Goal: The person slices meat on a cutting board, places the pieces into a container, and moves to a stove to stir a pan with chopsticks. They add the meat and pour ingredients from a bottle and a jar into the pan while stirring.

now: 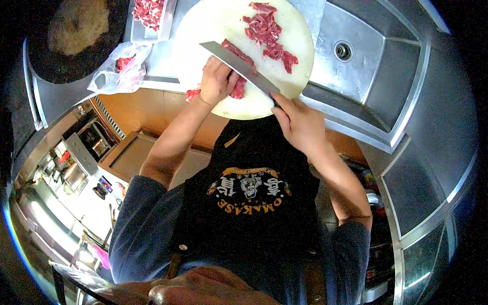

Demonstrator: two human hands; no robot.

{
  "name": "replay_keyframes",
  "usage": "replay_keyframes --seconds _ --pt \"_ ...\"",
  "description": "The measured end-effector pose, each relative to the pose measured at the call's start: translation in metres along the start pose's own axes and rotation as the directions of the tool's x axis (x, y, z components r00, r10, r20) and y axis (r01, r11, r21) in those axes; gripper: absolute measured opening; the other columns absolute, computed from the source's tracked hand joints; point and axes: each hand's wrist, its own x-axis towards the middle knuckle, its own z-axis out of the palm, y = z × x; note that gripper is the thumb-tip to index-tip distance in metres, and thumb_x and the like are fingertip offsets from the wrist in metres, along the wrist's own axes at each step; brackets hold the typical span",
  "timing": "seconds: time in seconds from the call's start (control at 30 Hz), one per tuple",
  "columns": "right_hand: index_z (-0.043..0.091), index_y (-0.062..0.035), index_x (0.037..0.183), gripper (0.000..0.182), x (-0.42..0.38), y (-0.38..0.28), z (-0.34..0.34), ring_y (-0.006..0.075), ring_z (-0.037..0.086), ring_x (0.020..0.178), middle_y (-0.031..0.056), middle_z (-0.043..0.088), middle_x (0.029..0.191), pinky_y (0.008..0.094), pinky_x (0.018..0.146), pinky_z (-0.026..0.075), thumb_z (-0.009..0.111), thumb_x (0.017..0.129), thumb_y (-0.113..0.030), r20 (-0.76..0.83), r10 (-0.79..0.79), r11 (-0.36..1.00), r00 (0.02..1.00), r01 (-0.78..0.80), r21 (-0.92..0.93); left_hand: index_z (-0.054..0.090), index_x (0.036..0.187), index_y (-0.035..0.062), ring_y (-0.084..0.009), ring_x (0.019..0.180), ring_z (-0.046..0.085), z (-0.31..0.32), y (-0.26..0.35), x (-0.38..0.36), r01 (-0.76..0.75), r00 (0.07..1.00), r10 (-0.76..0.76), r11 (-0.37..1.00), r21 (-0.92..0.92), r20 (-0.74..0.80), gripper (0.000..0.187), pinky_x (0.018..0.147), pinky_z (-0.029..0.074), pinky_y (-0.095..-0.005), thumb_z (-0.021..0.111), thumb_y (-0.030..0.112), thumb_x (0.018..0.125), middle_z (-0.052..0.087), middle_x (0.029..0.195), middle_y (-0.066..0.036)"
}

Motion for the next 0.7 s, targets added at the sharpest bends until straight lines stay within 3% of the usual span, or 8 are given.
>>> replay_keyframes --seconds 0.1,0.37,0.47,0.57,0.63,0.7 --pt "0.06 -0.0177 0.122 0.033 -0.013 0.002 -0.005 0.0353 0.066 0.076 0.0162 0.067 0.089 0.0425 0.061 0.052 0.061 0.091 -0.027 0.053 0.03 0.998 0.998 -0.027 -0.061 0.065 0.093 0.0035 -0.0293 0.088 0.058 0.002 0.0 0.002 -0.006 0.999 0.005 1.0 -0.014 -0.04 0.023 0.082 0.045 -0.0391 0.07 0.003 0.07 0.062 0.095 -0.01" --pt "0.058 -0.0161 0.126 0.035 0.06 -0.002 0.025 0.0372 0.065 0.08 0.0173 0.067 0.092 0.0442 0.07 0.052 0.057 0.092 -0.024 0.108 0.029 0.999 0.994 -0.034 0.043 0.065 0.092 0.0041 -0.0299 0.09 0.059 0.004 -0.004 0.0 0.034 0.999 -0.035 0.998 -0.056 -0.026 0.021 0.082 0.046 -0.0397 0.069 0.004 0.071 0.062 0.096 -0.011" --pt "0.06 -0.0103 0.121 0.031 0.014 0.007 0.006 0.0365 0.066 0.084 0.0189 0.067 0.094 0.0395 0.073 0.052 0.058 0.093 -0.023 0.078 0.062 0.995 0.995 -0.068 0.077 0.065 0.091 0.0047 -0.0295 0.09 0.059 0.005 -0.003 0.001 0.043 0.998 -0.045 0.998 -0.039 -0.038 0.02 0.082 0.046 -0.0393 0.069 0.004 0.071 0.063 0.095 -0.011" --pt "0.06 -0.0111 0.121 0.031 0.024 0.006 0.011 0.0367 0.066 0.086 0.0186 0.067 0.098 0.0398 0.075 0.053 0.057 0.093 -0.024 0.095 0.068 0.997 0.993 -0.072 0.038 0.065 0.089 0.0049 -0.0288 0.091 0.06 0.006 -0.005 0.003 0.028 0.998 -0.031 0.998 -0.062 -0.047 0.018 0.082 0.047 -0.0388 0.069 0.005 0.072 0.064 0.093 -0.01" --pt "0.061 -0.013 0.121 0.031 0.075 0.003 0.04 0.0371 0.065 0.085 0.0184 0.067 0.095 0.0416 0.072 0.053 0.055 0.094 -0.027 0.059 0.018 0.996 0.998 -0.023 0.089 0.066 0.089 0.0048 -0.0281 0.09 0.061 0.005 -0.004 0.003 -0.008 0.997 0.003 0.998 -0.069 -0.071 0.017 0.081 0.048 -0.0387 0.069 0.004 0.072 0.065 0.092 -0.009" --pt "0.063 -0.0151 0.117 0.03 0.135 0.003 0.062 0.0376 0.064 0.081 0.0178 0.067 0.09 0.0431 0.068 0.052 0.053 0.094 -0.033 -0.083 -0.063 0.979 0.995 0.078 0.188 0.066 0.089 0.005 -0.0278 0.09 0.06 0.004 -0.003 0.003 -0.021 0.997 0.017 0.998 -0.06 -0.07 0.018 0.082 0.048 -0.0388 0.069 0.004 0.072 0.065 0.093 -0.009"
